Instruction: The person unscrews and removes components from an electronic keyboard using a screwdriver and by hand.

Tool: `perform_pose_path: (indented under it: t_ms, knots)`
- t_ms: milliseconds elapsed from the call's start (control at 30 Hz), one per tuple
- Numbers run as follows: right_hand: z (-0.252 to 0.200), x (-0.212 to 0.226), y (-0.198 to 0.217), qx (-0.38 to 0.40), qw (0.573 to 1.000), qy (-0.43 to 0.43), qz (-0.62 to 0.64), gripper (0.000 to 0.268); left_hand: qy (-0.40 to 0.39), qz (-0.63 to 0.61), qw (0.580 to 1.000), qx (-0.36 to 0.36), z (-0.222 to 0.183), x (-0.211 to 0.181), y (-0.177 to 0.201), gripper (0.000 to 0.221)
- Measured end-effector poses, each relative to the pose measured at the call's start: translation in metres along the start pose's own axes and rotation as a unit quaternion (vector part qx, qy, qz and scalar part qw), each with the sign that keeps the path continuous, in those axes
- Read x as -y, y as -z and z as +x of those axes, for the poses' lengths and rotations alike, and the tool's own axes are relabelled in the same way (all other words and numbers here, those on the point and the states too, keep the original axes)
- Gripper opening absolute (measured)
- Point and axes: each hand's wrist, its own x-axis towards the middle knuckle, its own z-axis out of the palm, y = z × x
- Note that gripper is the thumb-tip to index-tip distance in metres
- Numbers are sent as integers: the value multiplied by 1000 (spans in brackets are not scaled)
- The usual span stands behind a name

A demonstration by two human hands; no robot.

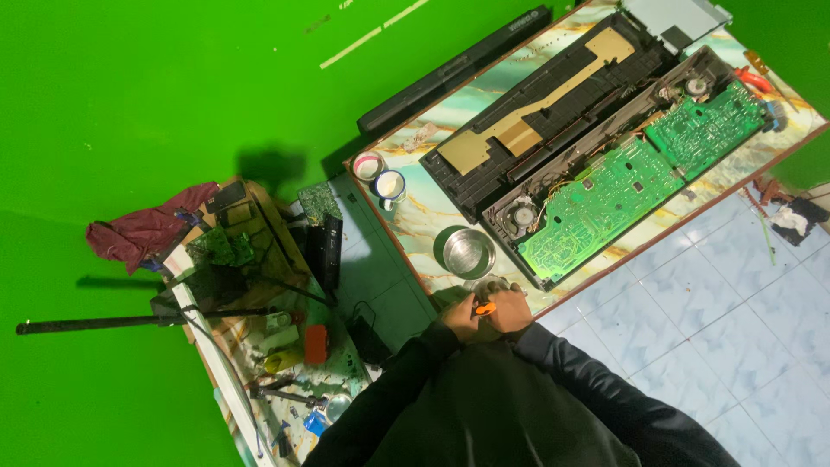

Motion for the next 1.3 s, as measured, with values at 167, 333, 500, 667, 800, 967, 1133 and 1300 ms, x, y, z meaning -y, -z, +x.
perform_pose_path:
  t_ms: [167,333,500,667,800,967,1133,1300]
  knots:
    - [3,0,-2,13,1000,-12,6,26,-22,-38,999,-15,0,9,-1,52]
    - [0,-6,-9,61,997,-44,-5,25,-28,-42,998,-23,-2,7,-1,49]
    - [0,-8,-13,137,987,-75,-43,18,-43,-35,998,-8,1,7,2,46]
    - [0,1,1,36,997,-42,61,33,-20,-22,1000,-7,-4,10,-1,41]
    - [2,5,7,35,997,-47,57,35,-28,-11,999,-13,-4,12,-1,42]
    - [3,9,16,92,992,-78,48,52,-3,-28,999,-26,-10,11,-6,44]
    - [2,14,17,14,996,-60,60,33,-3,-121,991,-55,-24,1,1,47]
    - [-5,8,12,44,994,-82,50,36,-64,-144,987,-44,-30,3,21,81]
